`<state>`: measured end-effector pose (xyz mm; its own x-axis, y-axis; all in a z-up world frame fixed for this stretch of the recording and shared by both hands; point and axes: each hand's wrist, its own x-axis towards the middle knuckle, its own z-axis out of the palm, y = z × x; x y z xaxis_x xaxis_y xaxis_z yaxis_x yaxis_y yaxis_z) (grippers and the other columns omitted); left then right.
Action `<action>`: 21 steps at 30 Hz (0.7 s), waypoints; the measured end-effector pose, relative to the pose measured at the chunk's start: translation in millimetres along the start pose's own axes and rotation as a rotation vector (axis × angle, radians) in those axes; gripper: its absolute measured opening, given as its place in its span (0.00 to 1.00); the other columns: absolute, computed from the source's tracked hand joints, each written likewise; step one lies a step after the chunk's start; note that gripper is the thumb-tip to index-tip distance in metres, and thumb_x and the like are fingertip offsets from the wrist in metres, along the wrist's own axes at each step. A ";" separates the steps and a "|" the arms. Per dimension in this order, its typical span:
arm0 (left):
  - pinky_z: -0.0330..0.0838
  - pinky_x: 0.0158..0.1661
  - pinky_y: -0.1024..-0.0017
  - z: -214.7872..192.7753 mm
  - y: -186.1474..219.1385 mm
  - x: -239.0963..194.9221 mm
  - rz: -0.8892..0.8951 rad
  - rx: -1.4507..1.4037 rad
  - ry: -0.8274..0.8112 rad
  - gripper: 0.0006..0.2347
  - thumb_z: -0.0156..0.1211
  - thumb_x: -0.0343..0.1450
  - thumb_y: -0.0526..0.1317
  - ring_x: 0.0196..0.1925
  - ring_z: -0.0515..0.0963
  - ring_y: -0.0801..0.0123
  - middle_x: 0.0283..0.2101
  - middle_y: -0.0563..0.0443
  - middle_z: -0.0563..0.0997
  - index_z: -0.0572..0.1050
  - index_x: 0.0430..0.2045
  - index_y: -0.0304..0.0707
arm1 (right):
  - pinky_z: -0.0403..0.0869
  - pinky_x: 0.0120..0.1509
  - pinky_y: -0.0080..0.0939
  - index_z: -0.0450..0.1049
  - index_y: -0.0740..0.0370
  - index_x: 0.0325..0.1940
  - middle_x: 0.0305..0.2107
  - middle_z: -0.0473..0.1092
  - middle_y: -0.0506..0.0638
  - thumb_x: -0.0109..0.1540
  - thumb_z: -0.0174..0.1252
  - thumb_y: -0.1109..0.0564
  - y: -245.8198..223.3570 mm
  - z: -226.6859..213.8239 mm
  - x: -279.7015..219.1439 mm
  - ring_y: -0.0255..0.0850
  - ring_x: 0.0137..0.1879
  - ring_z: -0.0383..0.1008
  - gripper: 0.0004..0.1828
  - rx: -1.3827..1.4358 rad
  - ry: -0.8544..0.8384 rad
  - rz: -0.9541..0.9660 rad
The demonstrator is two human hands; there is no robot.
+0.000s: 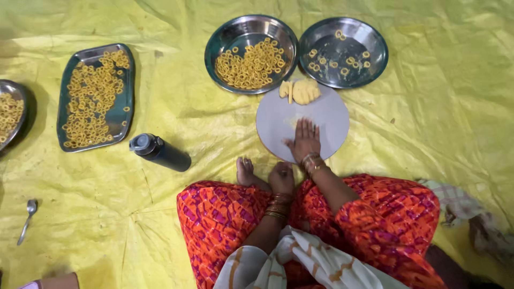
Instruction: The person rolls small pieces of yellow dough into thin ropes on a round board, then joins the ends to form rings. The finished rings are placed into a metal bowl while additional dough pieces are kept on the board.
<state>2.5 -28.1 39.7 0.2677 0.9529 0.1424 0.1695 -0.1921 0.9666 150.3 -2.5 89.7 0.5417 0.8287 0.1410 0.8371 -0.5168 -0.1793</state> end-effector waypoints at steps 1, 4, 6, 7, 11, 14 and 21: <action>0.78 0.37 0.61 -2.3 3.0 -1.9 0.079 0.141 -0.083 0.06 0.61 0.69 0.38 0.32 0.83 0.59 0.30 0.43 0.83 0.81 0.27 0.34 | 0.37 0.78 0.60 0.47 0.71 0.75 0.74 0.47 0.66 0.64 0.41 0.27 -1.9 -1.3 -7.7 0.60 0.79 0.43 0.51 -0.012 -0.019 -0.030; 0.78 0.39 0.54 -7.3 15.8 -9.8 0.201 0.494 -0.329 0.11 0.57 0.69 0.46 0.36 0.83 0.49 0.33 0.40 0.84 0.82 0.27 0.40 | 0.39 0.81 0.58 0.52 0.68 0.75 0.74 0.50 0.65 0.67 0.41 0.30 3.6 -6.5 -26.4 0.59 0.79 0.46 0.45 -0.052 -0.124 -0.137; 0.78 0.40 0.51 -10.2 26.4 -13.4 0.133 0.640 -0.495 0.17 0.53 0.72 0.52 0.37 0.83 0.45 0.34 0.36 0.84 0.81 0.33 0.38 | 0.42 0.85 0.56 0.57 0.64 0.75 0.73 0.55 0.62 0.69 0.41 0.34 11.7 -8.9 -37.6 0.55 0.80 0.51 0.40 0.032 -0.149 -0.133; 0.78 0.41 0.51 -12.3 32.3 -13.2 0.103 0.702 -0.523 0.19 0.52 0.72 0.55 0.38 0.84 0.45 0.35 0.35 0.84 0.81 0.33 0.37 | 0.44 0.87 0.55 0.59 0.61 0.75 0.73 0.57 0.59 0.69 0.41 0.36 16.3 -10.9 -40.7 0.53 0.80 0.54 0.37 0.128 -0.128 -0.095; 0.78 0.44 0.53 -22.0 52.0 -17.1 0.011 0.899 -0.591 0.27 0.49 0.71 0.63 0.42 0.84 0.46 0.37 0.34 0.84 0.82 0.34 0.36 | 0.46 0.82 0.59 0.57 0.62 0.76 0.75 0.53 0.62 0.66 0.53 0.39 25.6 -14.1 -49.5 0.58 0.81 0.49 0.39 -0.004 0.051 0.032; 0.75 0.49 0.52 -30.5 60.9 -18.7 0.070 0.954 -0.646 0.30 0.46 0.71 0.66 0.45 0.84 0.47 0.39 0.35 0.84 0.82 0.37 0.35 | 0.47 0.76 0.60 0.47 0.66 0.76 0.75 0.44 0.67 0.61 0.58 0.33 25.8 -14.5 -49.4 0.62 0.79 0.41 0.52 0.059 -0.086 0.273; 0.61 0.60 0.45 -39.2 58.4 -27.5 0.004 0.936 -0.774 0.28 0.43 0.71 0.66 0.49 0.83 0.46 0.40 0.37 0.85 0.80 0.44 0.43 | 0.47 0.83 0.52 0.41 0.72 0.78 0.75 0.43 0.68 0.51 0.69 0.26 40.4 -20.8 -40.4 0.63 0.81 0.41 0.71 0.072 -0.221 0.326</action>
<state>-32.2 -56.3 100.6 0.7114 0.6209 -0.3293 0.7011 -0.5948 0.3932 163.8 -61.3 97.0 0.7420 0.6544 -0.1459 0.6125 -0.7501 -0.2494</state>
